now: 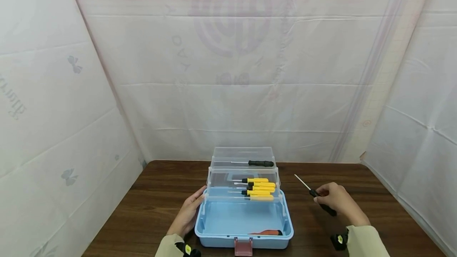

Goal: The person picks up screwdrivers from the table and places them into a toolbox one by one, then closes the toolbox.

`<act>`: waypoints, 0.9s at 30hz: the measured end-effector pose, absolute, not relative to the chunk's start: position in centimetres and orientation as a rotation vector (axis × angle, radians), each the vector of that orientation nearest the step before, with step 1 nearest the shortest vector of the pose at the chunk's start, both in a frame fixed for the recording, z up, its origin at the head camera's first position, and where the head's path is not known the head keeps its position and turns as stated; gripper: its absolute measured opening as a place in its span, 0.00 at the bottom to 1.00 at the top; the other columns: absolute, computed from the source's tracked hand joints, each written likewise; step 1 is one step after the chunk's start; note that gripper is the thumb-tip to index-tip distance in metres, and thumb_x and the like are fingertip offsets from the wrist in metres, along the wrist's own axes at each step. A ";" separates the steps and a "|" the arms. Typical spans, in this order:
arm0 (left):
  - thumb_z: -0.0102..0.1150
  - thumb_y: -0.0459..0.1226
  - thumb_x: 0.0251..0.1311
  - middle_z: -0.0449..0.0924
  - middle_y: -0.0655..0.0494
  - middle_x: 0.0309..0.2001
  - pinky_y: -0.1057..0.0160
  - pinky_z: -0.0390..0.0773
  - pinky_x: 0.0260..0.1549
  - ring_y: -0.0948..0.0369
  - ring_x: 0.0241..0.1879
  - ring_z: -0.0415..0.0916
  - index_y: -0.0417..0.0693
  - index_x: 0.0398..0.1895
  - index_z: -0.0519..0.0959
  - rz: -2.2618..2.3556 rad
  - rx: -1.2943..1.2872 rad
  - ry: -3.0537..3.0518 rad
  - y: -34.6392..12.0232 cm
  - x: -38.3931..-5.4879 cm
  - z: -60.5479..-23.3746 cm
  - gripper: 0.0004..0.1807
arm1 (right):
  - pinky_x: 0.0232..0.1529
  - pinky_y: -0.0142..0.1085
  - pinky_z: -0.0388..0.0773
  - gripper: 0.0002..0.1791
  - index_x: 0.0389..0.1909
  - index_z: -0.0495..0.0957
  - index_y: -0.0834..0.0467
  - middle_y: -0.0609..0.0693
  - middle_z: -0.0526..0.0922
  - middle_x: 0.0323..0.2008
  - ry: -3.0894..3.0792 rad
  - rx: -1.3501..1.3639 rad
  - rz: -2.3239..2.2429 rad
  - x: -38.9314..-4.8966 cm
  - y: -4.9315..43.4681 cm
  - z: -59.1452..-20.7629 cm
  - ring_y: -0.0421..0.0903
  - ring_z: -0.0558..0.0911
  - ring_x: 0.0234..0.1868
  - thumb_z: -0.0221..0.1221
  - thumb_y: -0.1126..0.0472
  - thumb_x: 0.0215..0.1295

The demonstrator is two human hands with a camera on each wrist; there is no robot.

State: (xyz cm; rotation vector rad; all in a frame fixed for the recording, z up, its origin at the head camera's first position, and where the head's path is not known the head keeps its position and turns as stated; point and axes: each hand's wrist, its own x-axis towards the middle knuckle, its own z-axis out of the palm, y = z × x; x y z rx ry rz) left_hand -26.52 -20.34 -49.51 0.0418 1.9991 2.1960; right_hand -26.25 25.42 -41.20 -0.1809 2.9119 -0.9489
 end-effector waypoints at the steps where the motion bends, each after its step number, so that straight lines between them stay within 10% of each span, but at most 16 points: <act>1: 0.45 0.44 0.73 0.46 0.36 0.75 0.42 0.58 0.67 0.40 0.73 0.49 0.41 0.75 0.51 2.189 0.051 2.003 -20.4 -26.5 -49.5 0.33 | 0.37 0.46 0.81 0.19 0.44 0.81 0.69 0.54 0.84 0.38 2.910 -0.189 -0.950 -26.3 25.3 -41.1 0.49 0.82 0.38 0.66 0.59 0.57; 27: 0.48 0.46 0.71 0.47 0.36 0.75 0.41 0.59 0.66 0.40 0.72 0.49 0.41 0.75 0.52 2.197 0.030 1.988 -20.4 -26.4 -49.4 0.35 | 0.37 0.45 0.81 0.14 0.44 0.83 0.66 0.54 0.85 0.36 3.004 -0.433 -0.961 -28.8 21.1 -37.4 0.45 0.81 0.34 0.64 0.63 0.59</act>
